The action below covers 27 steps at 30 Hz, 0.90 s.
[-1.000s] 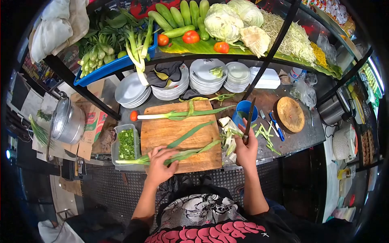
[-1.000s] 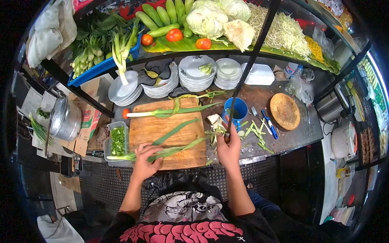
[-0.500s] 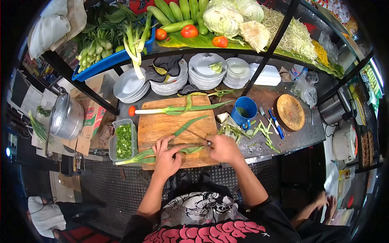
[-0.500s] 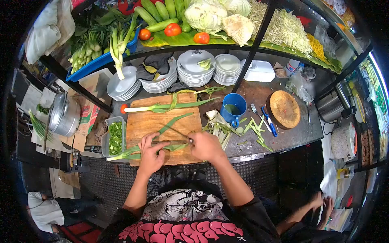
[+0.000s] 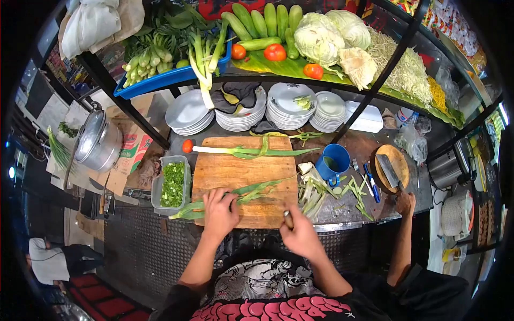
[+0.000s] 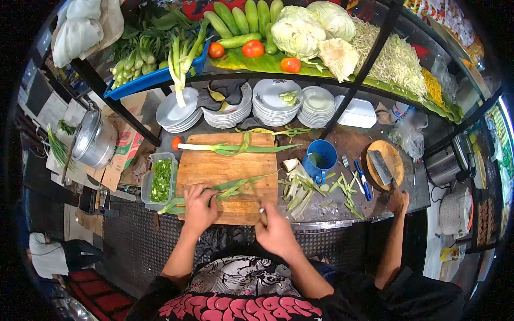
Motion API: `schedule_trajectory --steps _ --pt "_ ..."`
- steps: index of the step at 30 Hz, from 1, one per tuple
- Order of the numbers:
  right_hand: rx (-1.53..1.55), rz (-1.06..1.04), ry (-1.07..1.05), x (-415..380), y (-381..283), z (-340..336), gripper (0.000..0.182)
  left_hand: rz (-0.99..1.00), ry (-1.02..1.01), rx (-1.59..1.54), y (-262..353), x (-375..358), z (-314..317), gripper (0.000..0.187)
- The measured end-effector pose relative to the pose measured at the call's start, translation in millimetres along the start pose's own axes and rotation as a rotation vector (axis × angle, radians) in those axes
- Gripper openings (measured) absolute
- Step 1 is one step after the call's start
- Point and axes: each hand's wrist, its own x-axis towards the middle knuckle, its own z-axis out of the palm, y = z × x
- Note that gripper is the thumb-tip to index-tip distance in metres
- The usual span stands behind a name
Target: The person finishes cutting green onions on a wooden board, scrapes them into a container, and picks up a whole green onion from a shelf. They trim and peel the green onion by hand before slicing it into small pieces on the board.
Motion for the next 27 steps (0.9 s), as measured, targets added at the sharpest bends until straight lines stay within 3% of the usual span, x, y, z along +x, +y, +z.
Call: schedule_trajectory --steps 4,7,10,11,14,17,23,27 --pt "-0.048 -0.151 -0.011 -22.4 -0.2 15.2 0.038 0.021 0.005 0.006 19.4 7.9 16.4 0.036" --pt "-0.090 0.143 -0.142 -19.4 -0.8 6.9 0.029 -0.016 0.027 -0.017 20.2 10.9 23.0 0.031" --pt "0.141 0.071 0.023 6.0 15.6 14.1 0.024 -0.046 0.037 -0.094 21.9 11.6 20.1 0.024" --pt "0.301 0.175 0.074 18.6 14.7 16.6 0.025 -0.046 0.038 -0.118 24.2 12.8 17.9 0.022" --pt "0.098 0.081 -0.015 62.9 21.8 12.4 0.032 -0.046 0.049 -0.121 29.8 14.1 15.6 0.016" --pt "-0.355 0.049 -0.049 79.1 -1.3 9.6 0.033 -0.013 0.034 -0.130 27.7 13.1 13.3 0.011" --pt "-0.549 -0.078 -0.093 104.7 -4.6 5.2 0.021 -0.070 0.017 -0.192 17.9 13.6 16.5 0.015" --pt "-0.484 -0.026 0.212 94.9 -9.5 -24.9 0.016 -0.088 0.009 -0.209 20.0 14.7 14.0 0.017"
